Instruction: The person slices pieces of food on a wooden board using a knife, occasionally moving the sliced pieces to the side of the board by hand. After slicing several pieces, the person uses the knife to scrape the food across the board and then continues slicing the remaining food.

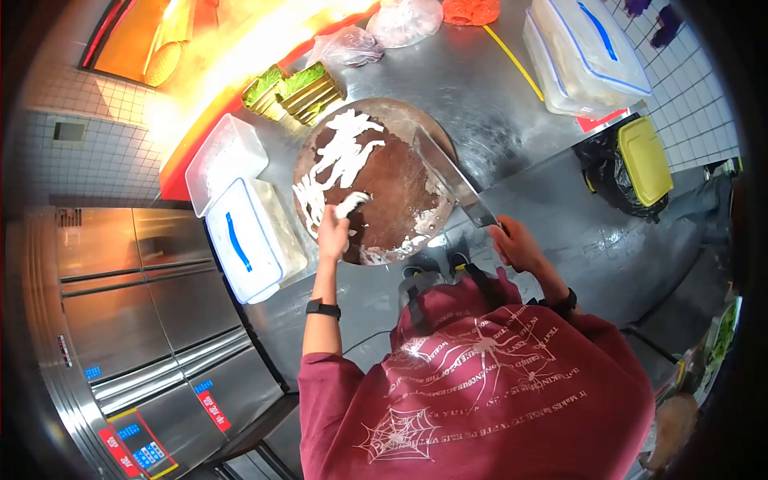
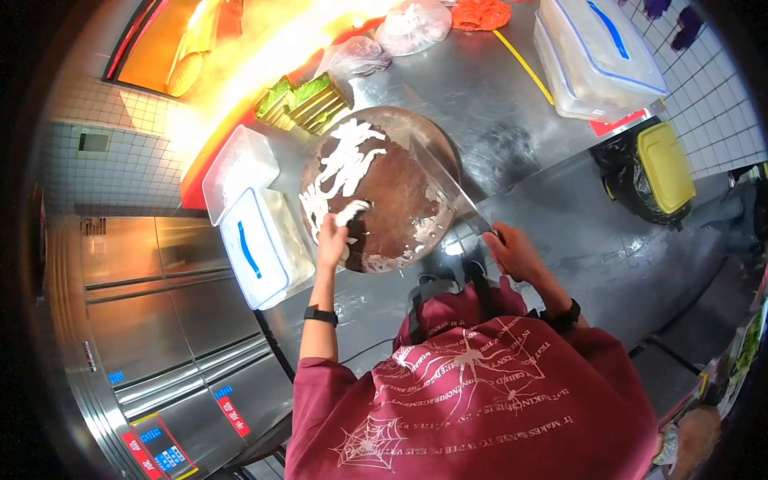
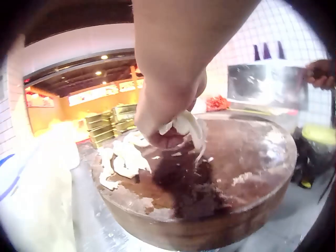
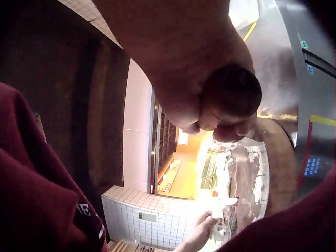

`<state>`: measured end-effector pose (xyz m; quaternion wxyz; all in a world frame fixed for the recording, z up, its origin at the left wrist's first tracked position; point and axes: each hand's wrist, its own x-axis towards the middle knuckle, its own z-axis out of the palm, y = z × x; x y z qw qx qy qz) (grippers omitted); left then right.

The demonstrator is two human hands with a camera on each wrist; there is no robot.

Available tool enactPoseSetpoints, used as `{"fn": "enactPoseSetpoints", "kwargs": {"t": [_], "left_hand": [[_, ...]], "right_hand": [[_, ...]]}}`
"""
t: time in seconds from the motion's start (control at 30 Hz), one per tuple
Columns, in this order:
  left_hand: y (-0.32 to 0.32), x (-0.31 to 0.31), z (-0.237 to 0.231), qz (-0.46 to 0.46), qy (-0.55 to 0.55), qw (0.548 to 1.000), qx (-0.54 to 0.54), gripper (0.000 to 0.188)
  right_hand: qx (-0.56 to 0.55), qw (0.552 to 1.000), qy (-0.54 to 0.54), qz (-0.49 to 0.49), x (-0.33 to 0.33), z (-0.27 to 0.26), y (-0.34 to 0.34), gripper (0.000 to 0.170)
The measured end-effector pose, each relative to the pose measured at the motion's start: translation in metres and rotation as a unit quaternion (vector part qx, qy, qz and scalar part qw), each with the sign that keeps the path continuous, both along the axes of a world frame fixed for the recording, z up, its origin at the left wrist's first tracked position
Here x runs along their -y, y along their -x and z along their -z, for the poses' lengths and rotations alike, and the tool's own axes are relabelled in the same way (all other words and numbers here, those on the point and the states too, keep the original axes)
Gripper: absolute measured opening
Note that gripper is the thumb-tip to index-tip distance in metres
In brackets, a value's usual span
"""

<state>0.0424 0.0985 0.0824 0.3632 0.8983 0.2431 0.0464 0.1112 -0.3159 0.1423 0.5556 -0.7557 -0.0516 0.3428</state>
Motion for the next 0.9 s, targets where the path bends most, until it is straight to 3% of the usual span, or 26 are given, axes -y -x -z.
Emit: {"fn": "enactPoseSetpoints", "kwargs": {"t": [0.1, 0.2, 0.27, 0.3, 0.33, 0.4, 0.43, 0.57, 0.67, 0.77, 0.83, 0.9], "left_hand": [[0.004, -0.041, -0.004, -0.134, 0.224, 0.963, 0.062, 0.020], [0.000, -0.063, -0.012, -0.176, 0.252, 0.942, 0.134, 0.023], [-0.005, -0.072, -0.012, -0.168, 0.209, 0.954, 0.134, 0.030], [-0.004, -0.093, 0.019, -0.150, 0.050, 0.983, 0.097, 0.038], [-0.005, -0.095, 0.021, -0.149, 0.049, 0.983, 0.098, 0.038], [-0.005, -0.090, 0.021, -0.111, 0.041, 0.990, -0.083, 0.042], [-0.005, -0.085, 0.017, -0.107, 0.042, 0.990, -0.083, 0.042], [-0.004, -0.065, -0.019, -0.115, -0.240, 0.950, -0.163, 0.023], [-0.019, -0.063, -0.027, -0.108, -0.312, 0.940, -0.090, 0.016], [-0.050, -0.044, -0.014, 0.028, -0.269, 0.961, 0.056, 0.012], [-0.074, -0.020, 0.001, 0.096, -0.236, 0.965, 0.054, 0.027], [-0.094, 0.005, 0.013, 0.108, -0.266, 0.958, 0.019, 0.037]], "right_hand": [[0.012, 1.000, 0.008, -0.003, -0.001, 0.002, -0.001, 0.029], [0.020, 1.000, 0.006, -0.005, -0.006, 0.001, -0.001, 0.031], [0.021, 0.999, 0.027, -0.018, -0.010, -0.005, -0.003, 0.032], [0.023, 0.999, 0.026, -0.016, -0.011, -0.006, -0.003, 0.032], [0.033, 0.999, 0.031, -0.023, -0.012, -0.006, -0.002, 0.033], [0.044, 0.998, 0.039, -0.028, -0.012, -0.004, 0.000, 0.033], [0.043, 0.998, 0.039, -0.032, -0.011, -0.001, 0.001, 0.034], [0.031, 0.998, 0.052, -0.028, -0.008, 0.000, 0.007, 0.035], [0.045, 0.997, 0.051, -0.028, -0.004, 0.009, 0.009, 0.034], [0.028, 0.998, 0.051, -0.016, -0.004, 0.003, 0.010, 0.033], [0.019, 0.998, 0.052, -0.008, -0.003, 0.007, 0.012, 0.032], [0.018, 0.998, 0.060, 0.002, -0.004, 0.007, 0.015, 0.031]]}}
